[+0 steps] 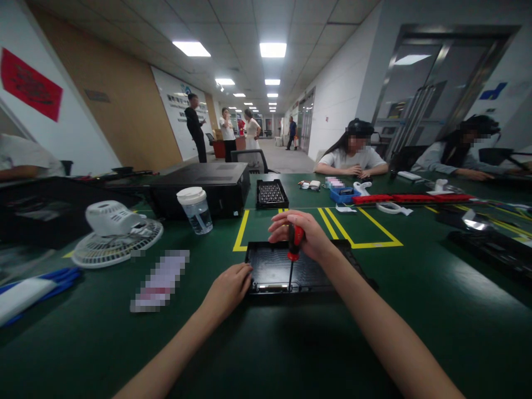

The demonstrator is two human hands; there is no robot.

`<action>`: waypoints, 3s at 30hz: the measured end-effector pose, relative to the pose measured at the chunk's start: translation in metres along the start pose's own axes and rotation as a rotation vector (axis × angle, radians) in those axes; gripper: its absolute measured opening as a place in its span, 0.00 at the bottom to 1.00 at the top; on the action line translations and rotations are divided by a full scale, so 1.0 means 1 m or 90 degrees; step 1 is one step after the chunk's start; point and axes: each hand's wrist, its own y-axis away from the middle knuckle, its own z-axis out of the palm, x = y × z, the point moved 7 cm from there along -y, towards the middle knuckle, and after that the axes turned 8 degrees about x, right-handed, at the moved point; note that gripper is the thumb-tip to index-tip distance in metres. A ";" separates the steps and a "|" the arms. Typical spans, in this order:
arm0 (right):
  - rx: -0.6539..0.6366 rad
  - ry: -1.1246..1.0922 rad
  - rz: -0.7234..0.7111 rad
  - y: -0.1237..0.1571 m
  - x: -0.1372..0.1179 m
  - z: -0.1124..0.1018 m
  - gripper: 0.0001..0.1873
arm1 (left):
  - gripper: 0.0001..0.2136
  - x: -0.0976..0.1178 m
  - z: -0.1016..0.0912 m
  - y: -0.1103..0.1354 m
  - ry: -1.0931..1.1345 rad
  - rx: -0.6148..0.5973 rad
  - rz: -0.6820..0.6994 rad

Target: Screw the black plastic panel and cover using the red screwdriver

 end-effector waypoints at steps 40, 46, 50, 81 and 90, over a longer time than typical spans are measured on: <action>-0.162 -0.038 0.036 0.012 0.001 0.021 0.14 | 0.14 0.000 0.000 0.001 0.019 0.011 -0.001; -0.170 -0.034 0.029 0.012 0.000 0.020 0.13 | 0.14 0.001 -0.002 0.000 0.012 0.002 -0.006; -0.173 -0.031 0.024 0.012 -0.001 0.018 0.13 | 0.14 0.000 -0.001 0.000 0.011 0.006 -0.004; -0.145 0.036 0.013 0.014 -0.007 0.011 0.12 | 0.13 0.001 -0.001 0.001 0.025 0.010 -0.006; -0.155 0.042 0.014 0.015 -0.007 0.012 0.11 | 0.14 0.000 -0.001 0.001 0.028 0.015 -0.007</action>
